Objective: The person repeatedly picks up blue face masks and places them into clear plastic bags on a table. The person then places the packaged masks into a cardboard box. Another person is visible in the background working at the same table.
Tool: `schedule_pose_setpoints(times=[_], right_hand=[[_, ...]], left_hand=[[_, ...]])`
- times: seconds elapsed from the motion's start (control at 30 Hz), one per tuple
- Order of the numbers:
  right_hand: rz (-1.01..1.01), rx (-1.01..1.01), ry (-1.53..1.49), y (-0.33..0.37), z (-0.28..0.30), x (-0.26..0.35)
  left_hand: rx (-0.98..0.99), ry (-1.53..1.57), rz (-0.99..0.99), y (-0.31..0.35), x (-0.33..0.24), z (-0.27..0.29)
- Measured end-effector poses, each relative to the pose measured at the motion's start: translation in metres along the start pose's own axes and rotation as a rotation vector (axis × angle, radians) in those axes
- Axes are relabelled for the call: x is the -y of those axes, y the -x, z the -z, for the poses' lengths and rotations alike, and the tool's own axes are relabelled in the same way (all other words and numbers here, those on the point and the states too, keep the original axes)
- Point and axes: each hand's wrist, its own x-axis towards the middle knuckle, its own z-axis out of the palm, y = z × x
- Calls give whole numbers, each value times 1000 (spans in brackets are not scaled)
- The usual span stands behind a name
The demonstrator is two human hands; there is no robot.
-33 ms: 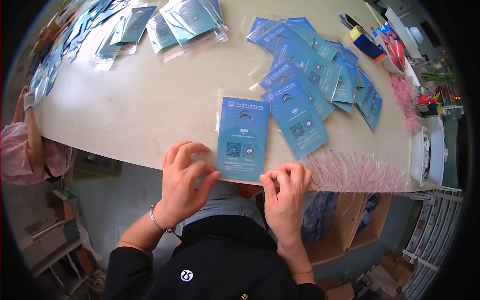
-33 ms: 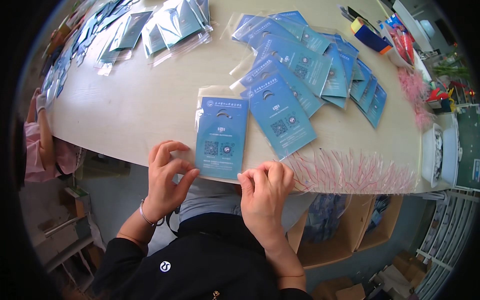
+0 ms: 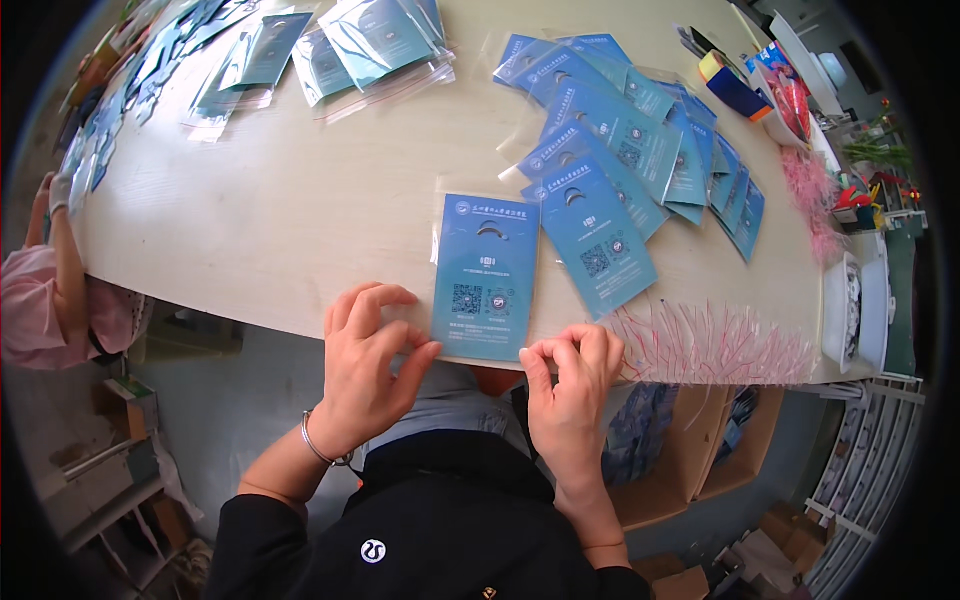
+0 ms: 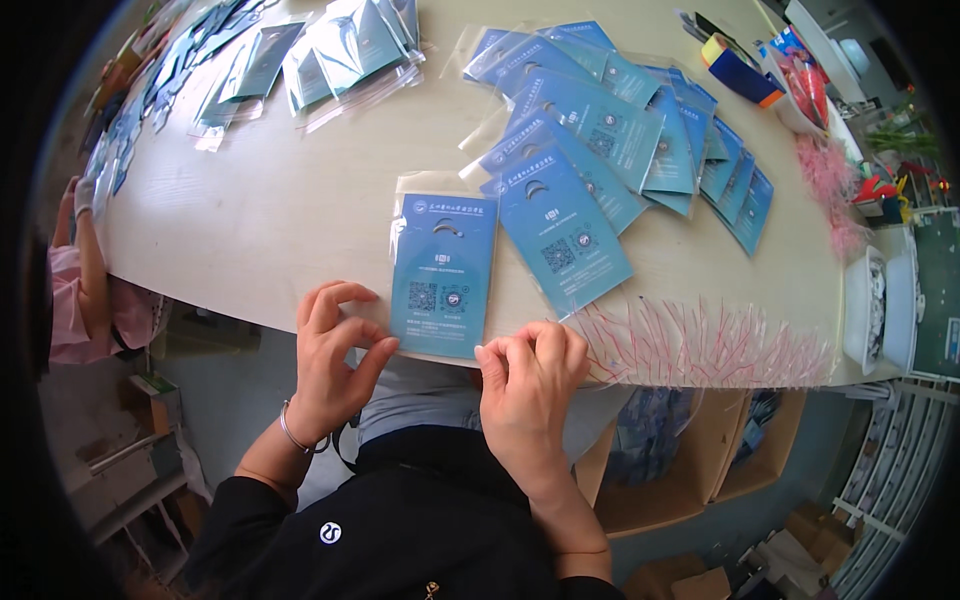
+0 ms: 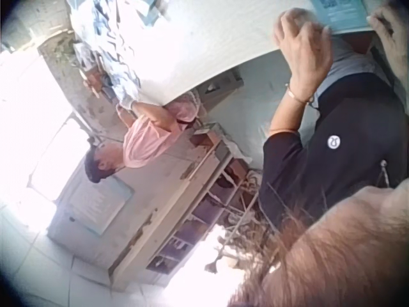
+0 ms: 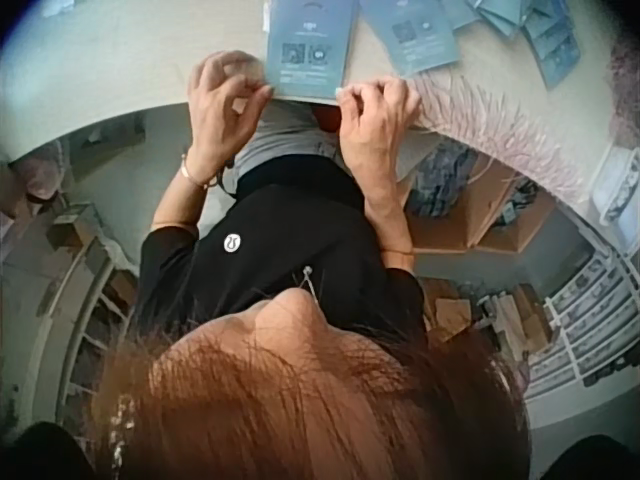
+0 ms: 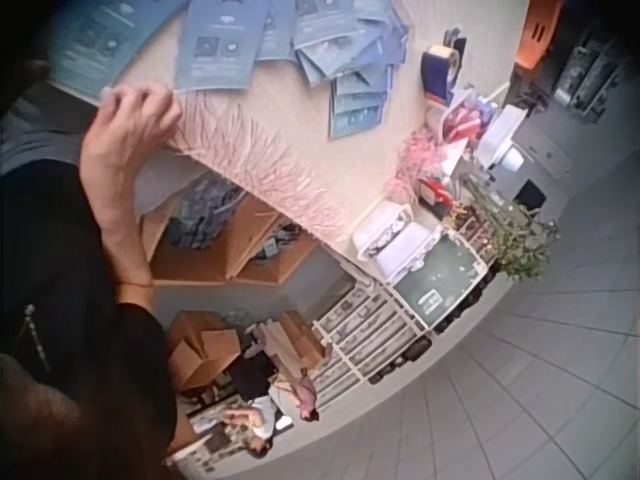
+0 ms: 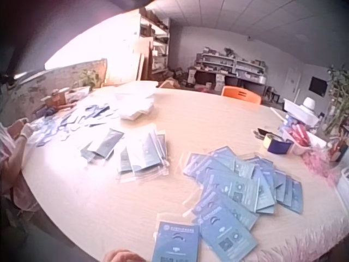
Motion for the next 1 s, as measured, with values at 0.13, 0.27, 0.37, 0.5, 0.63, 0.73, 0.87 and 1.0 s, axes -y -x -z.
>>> schedule_pose_setpoints(times=[0.13,0.27,0.37,0.5,0.63,0.73,0.87,1.0], right_hand=[[-18,24,28,-4,2,4],[-34,28,60,-6,3,8],[-57,5,73,-5,1,9],[-94,-72,37,-2,-5,6],[-85,-136,44,1,-14,3],[-38,-197,77,1,-21,2],[157,-176,118,6,-27,3],[277,62,230,8,-24,11]], left_hand=[[-16,0,27,1,-2,-2],[-8,-17,51,-2,-6,0],[26,-59,70,-3,-8,1],[-36,-112,86,0,-10,-9],[38,-235,-144,1,-14,-11],[81,-293,-220,1,-13,-12],[70,-285,-240,3,-11,-12],[148,-181,-223,-13,-4,1]])
